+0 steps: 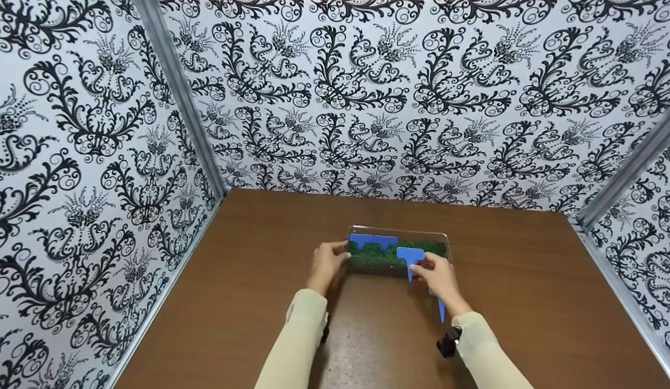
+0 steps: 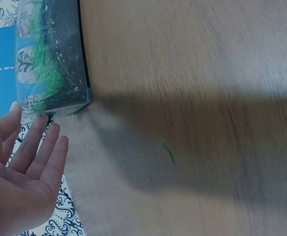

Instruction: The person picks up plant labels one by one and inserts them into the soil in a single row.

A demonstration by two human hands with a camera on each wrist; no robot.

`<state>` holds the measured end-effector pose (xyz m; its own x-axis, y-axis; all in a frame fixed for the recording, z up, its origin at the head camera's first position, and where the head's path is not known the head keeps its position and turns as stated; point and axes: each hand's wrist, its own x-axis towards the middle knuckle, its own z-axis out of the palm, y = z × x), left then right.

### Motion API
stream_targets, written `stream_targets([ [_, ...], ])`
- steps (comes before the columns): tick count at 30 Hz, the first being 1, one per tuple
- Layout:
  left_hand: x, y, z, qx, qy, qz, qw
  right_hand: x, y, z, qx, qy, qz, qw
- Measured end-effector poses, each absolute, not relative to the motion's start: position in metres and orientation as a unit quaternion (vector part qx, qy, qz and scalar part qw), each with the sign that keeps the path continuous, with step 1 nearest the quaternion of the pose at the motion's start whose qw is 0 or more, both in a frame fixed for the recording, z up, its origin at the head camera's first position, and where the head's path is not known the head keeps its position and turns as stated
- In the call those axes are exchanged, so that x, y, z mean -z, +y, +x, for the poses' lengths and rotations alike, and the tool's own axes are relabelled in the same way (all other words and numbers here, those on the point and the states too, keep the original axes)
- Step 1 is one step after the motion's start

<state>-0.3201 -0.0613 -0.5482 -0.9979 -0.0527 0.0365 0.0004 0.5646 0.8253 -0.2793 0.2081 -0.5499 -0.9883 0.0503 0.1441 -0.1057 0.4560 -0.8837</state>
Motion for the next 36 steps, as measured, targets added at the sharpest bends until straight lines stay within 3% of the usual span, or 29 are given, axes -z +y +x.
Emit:
stream_targets([
  [36,0.551,-0.061,-0.322,0.472,-0.881,0.021,0.021,0.534,0.209,-0.298,-0.498,-0.859,0.001,0.123],
])
